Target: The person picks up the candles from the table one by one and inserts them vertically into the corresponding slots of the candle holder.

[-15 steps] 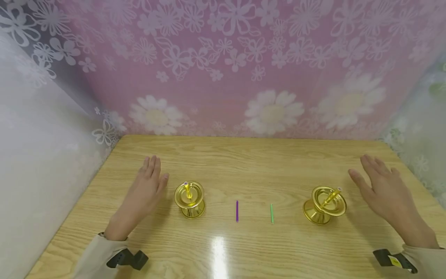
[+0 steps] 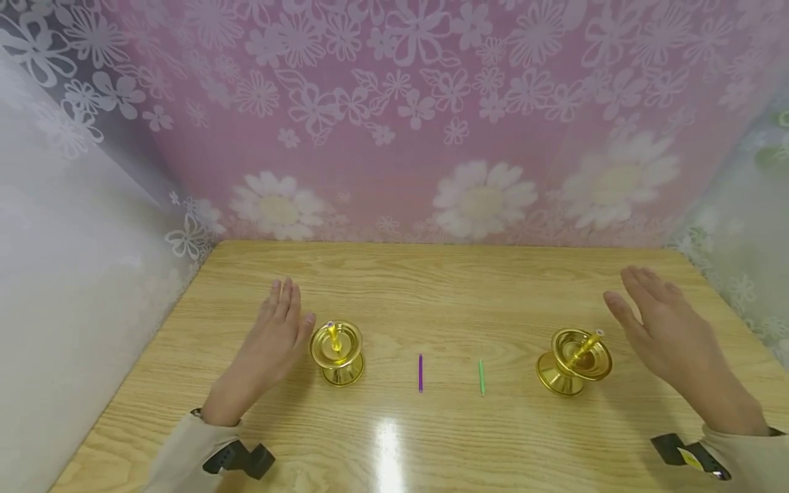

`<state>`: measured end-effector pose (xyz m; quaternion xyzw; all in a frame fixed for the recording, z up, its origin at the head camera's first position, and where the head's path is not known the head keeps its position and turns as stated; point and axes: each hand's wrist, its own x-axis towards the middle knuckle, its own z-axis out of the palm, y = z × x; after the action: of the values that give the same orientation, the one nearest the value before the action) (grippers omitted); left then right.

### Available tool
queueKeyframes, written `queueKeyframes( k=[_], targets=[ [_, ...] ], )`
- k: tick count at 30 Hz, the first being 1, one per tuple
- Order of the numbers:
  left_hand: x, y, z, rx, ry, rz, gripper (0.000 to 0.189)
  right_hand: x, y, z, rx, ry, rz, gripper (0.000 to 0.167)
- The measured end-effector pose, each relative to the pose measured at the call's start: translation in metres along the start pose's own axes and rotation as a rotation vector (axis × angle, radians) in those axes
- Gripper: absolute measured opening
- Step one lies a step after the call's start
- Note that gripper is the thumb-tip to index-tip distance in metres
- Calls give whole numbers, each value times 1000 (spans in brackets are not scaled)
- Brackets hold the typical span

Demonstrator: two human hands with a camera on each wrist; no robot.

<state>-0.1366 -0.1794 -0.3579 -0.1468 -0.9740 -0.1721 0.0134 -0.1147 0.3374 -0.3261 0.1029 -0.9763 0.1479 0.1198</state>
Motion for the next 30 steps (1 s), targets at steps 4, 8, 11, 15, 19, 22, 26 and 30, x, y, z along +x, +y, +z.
queueKeyframes(
  k=[4,8,11,15,19,22,26,30],
  targets=[
    [0,2,5,13,-2,2,65,0,-5,0,-1,-4,-6,61],
    [0,3,7,26,2,7,64,1,-7,1,-3,-1,-10,61],
    [1,4,7,42,3,11,64,1,-9,2,-1,1,-19,61],
    [1,5,7,48,3,15,63,1,-11,3,1,9,-34,60],
    [2,4,9,55,8,20,62,2,-14,4,1,15,-48,60],
    [1,4,10,62,7,19,62,4,-17,5,-1,15,-61,60],
    [2,5,11,63,11,14,61,5,-19,6,-6,26,-86,60],
    [2,6,11,62,16,11,62,6,-20,5,-7,30,-93,60]
  ],
)
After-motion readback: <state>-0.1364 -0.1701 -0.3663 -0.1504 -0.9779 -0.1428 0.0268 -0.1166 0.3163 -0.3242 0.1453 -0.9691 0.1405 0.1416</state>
